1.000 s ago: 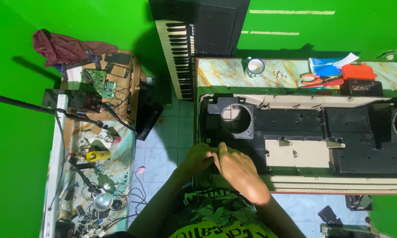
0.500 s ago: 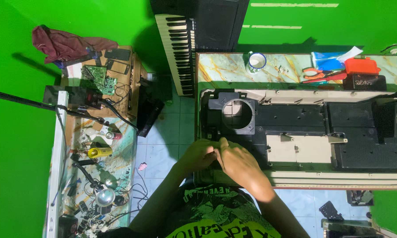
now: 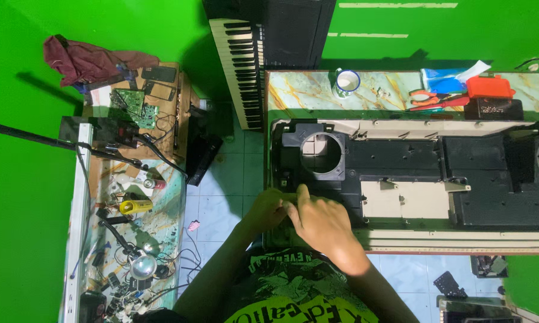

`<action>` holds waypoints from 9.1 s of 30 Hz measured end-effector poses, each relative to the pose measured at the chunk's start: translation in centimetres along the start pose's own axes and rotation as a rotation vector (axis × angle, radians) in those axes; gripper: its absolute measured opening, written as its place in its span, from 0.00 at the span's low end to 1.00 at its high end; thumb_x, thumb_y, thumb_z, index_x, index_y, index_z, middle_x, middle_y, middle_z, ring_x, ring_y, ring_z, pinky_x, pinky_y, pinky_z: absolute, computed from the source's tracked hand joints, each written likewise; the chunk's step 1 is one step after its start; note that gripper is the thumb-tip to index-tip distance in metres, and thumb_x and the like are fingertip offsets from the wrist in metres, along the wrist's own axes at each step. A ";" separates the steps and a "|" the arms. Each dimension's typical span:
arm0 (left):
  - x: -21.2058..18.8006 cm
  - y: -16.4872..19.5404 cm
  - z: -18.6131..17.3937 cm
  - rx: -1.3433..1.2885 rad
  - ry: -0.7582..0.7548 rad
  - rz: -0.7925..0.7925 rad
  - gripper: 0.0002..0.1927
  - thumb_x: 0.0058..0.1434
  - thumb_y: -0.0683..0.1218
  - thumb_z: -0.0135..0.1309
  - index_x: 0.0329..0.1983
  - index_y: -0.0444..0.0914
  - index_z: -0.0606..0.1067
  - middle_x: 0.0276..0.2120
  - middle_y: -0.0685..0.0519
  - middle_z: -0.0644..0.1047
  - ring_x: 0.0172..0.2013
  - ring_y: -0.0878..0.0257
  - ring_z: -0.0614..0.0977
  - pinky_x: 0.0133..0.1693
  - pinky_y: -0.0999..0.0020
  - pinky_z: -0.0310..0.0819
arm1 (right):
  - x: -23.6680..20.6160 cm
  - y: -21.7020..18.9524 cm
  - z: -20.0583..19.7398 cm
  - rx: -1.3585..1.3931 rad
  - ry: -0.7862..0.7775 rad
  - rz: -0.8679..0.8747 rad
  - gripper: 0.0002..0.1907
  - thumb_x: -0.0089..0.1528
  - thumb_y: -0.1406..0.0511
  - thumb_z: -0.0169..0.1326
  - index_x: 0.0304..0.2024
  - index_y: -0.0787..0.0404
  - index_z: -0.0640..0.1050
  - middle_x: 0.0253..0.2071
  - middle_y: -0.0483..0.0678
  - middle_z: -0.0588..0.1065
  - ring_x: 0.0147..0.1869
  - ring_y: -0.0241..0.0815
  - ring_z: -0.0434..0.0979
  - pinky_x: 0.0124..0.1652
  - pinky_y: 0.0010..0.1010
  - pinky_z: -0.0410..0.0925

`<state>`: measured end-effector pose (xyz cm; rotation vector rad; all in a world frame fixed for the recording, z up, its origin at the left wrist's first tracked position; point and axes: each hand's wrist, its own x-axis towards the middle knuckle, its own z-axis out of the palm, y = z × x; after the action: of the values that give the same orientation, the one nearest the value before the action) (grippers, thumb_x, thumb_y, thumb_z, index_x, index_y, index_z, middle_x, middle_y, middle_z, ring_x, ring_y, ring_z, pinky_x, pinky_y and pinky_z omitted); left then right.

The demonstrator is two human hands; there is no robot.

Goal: The person unscrews internal components from an electronic keyboard housing using a screwdriver, separates the internal plastic frame parts, and adjusts wires and circuits inside the device by hand.

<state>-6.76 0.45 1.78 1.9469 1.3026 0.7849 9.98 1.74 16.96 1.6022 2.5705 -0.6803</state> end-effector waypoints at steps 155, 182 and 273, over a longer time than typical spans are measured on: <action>-0.3 -2.4 0.8 -0.090 0.126 0.100 0.10 0.54 0.41 0.59 0.39 0.36 0.80 0.26 0.47 0.76 0.31 0.49 0.79 0.35 0.56 0.72 | 2.0 1.9 2.4 0.038 -0.045 -0.141 0.22 0.69 0.61 0.45 0.60 0.71 0.68 0.17 0.53 0.76 0.16 0.46 0.77 0.18 0.36 0.69; -0.5 -1.4 -0.5 -0.181 0.078 0.036 0.14 0.54 0.40 0.59 0.45 0.41 0.82 0.35 0.51 0.82 0.36 0.52 0.81 0.39 0.58 0.75 | 1.8 0.6 0.2 0.029 0.037 -0.129 0.17 0.68 0.55 0.48 0.39 0.64 0.76 0.18 0.55 0.75 0.22 0.56 0.79 0.24 0.43 0.69; -0.7 -0.9 -0.6 -0.175 -0.042 0.021 0.10 0.52 0.43 0.63 0.34 0.36 0.75 0.23 0.50 0.73 0.27 0.53 0.76 0.32 0.59 0.70 | 1.0 0.6 -0.1 0.195 -0.085 -0.117 0.12 0.66 0.65 0.47 0.45 0.70 0.70 0.30 0.63 0.78 0.35 0.61 0.81 0.37 0.46 0.73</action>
<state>-7.97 0.22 1.37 1.8306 1.1511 0.8347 10.04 2.86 16.56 1.4432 2.6224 -1.0144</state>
